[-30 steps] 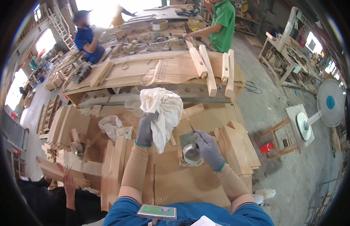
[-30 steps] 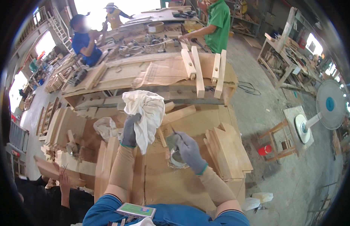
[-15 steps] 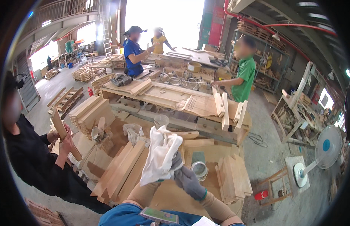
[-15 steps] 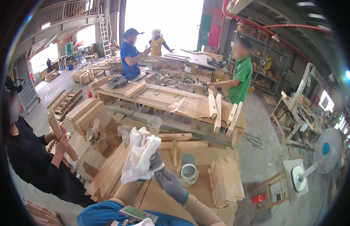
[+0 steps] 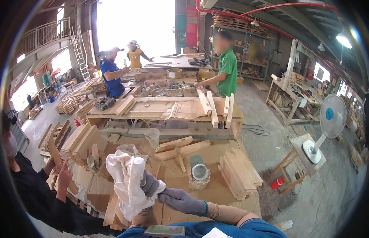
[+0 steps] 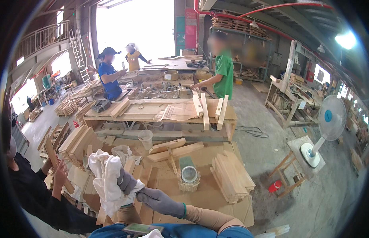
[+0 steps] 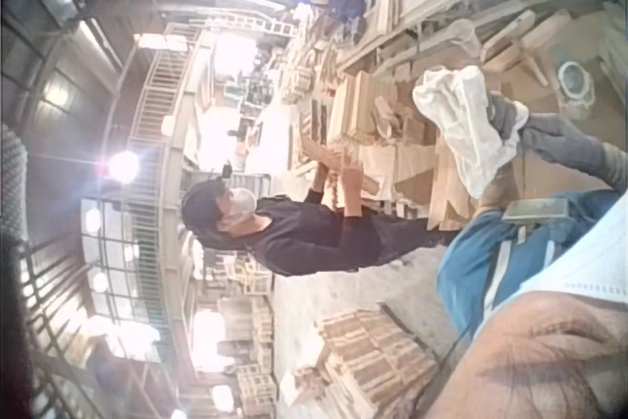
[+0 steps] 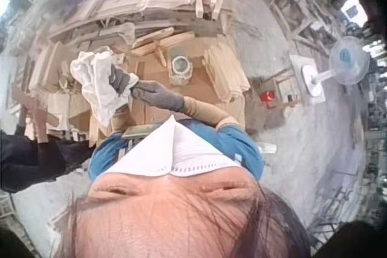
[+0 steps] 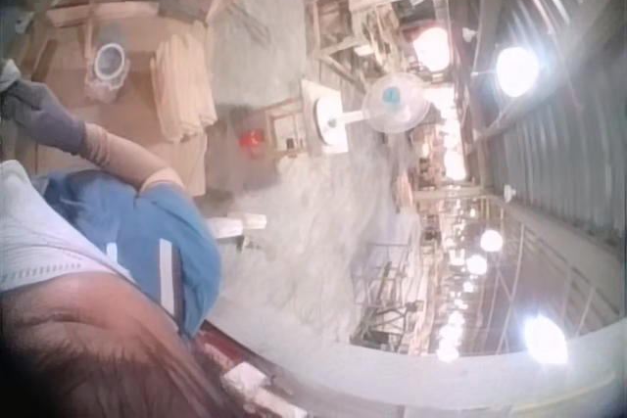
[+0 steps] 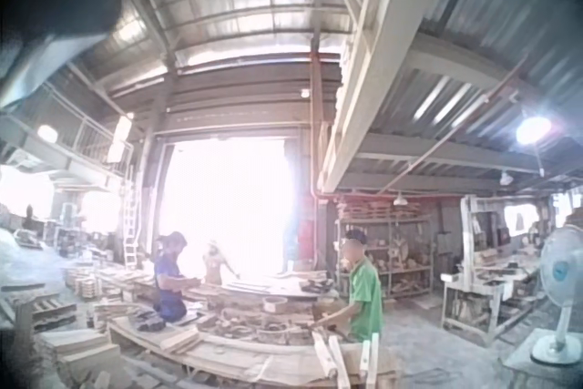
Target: The person applies a filler substance into holes on wooden pieces using a brush, then mixes additional filler in a bucket using a power drill.
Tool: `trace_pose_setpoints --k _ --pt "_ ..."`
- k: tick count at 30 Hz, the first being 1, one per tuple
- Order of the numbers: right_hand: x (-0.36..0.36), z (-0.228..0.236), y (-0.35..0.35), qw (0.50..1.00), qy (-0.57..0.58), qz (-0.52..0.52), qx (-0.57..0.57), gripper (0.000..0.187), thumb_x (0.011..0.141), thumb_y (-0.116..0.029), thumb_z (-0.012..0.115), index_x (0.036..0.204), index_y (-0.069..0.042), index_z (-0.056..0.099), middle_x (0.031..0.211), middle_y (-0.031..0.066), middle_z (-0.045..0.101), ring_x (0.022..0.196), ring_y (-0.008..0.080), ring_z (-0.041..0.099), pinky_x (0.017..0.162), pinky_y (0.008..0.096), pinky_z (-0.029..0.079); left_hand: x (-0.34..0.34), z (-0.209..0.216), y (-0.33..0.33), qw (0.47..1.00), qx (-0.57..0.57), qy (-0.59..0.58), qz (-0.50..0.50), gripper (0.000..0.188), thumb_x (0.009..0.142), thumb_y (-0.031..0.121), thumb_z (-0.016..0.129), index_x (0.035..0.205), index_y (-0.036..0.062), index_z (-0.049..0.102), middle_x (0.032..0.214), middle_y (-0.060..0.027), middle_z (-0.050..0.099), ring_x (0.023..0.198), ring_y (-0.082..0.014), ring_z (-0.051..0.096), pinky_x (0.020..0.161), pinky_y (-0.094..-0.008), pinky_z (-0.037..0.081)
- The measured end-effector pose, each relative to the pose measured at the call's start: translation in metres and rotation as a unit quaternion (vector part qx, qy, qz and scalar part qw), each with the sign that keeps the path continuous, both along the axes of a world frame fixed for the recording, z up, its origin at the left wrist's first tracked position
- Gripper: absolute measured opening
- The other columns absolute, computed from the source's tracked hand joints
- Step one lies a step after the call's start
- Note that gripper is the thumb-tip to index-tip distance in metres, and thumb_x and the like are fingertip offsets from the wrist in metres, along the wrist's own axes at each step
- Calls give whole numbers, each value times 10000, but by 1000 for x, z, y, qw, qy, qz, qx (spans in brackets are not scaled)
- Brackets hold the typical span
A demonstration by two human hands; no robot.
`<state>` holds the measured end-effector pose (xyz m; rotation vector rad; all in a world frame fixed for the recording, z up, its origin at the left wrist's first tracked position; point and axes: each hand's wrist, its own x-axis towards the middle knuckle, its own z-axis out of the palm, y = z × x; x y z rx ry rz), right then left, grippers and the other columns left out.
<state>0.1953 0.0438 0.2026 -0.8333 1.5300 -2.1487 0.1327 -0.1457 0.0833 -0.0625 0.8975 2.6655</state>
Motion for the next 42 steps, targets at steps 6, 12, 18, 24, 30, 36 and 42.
trace_pose_setpoints --k 6,12,18,24,30,36,42 --pt "-2 -14 -1 860 376 -232 257 172 900 -130 519 1043 -34 523 818 171 626 724 323 630 571 408 474 -4 5 -16 1000 -22 2 9 402 946 220 493 1311 59 442 1122 -34 550 980 -147 560 810 -262 480" --pt "-5 -11 3 900 333 -183 212 165 922 -157 507 1021 -26 519 743 84 624 620 280 619 549 384 471 5 -9 -37 998 -42 -29 33 403 950 228 490 1313 59 442 1116 -32 553 972 -145 561 800 -254 480" --pt "-22 -9 16 957 -206 206 11 209 988 -277 447 952 -77 493 639 -88 319 498 20 260 424 202 234 7 -17 -54 995 -65 -54 55 405 954 236 488 1315 58 442 1110 -31 556 964 -144 562 790 -245 479" --pt "-40 -13 30 955 -229 190 3 212 986 -291 448 884 -110 490 598 -85 326 469 12 288 407 190 231 -15 -21 -56 993 -85 -60 48 407 958 244 485 1317 58 442 1105 -29 559 956 -142 564 780 -236 479" --pt "-53 -42 90 920 -387 49 46 214 970 -283 482 894 -92 540 616 -90 351 474 21 313 412 182 239 -59 -14 -63 990 -131 -46 24 409 962 253 482 1319 57 443 1099 -27 561 948 -140 565 770 -227 479" --pt "-73 -88 164 876 -355 -320 67 214 967 -210 459 1064 -54 568 624 -61 429 464 11 325 394 170 247 -168 -23 -8 982 -174 25 -74 411 966 261 479 1321 57 443 1093 -26 564 940 -139 567 760 -219 478" --pt "-102 -104 188 847 -353 -383 111 296 949 -184 483 1208 -54 545 717 -43 503 518 3 370 427 152 289 -286 -73 119 968 -148 92 -179 413 970 269 476 1322 56 443 1088 -24 567 933 -137 568 750 -210 478"
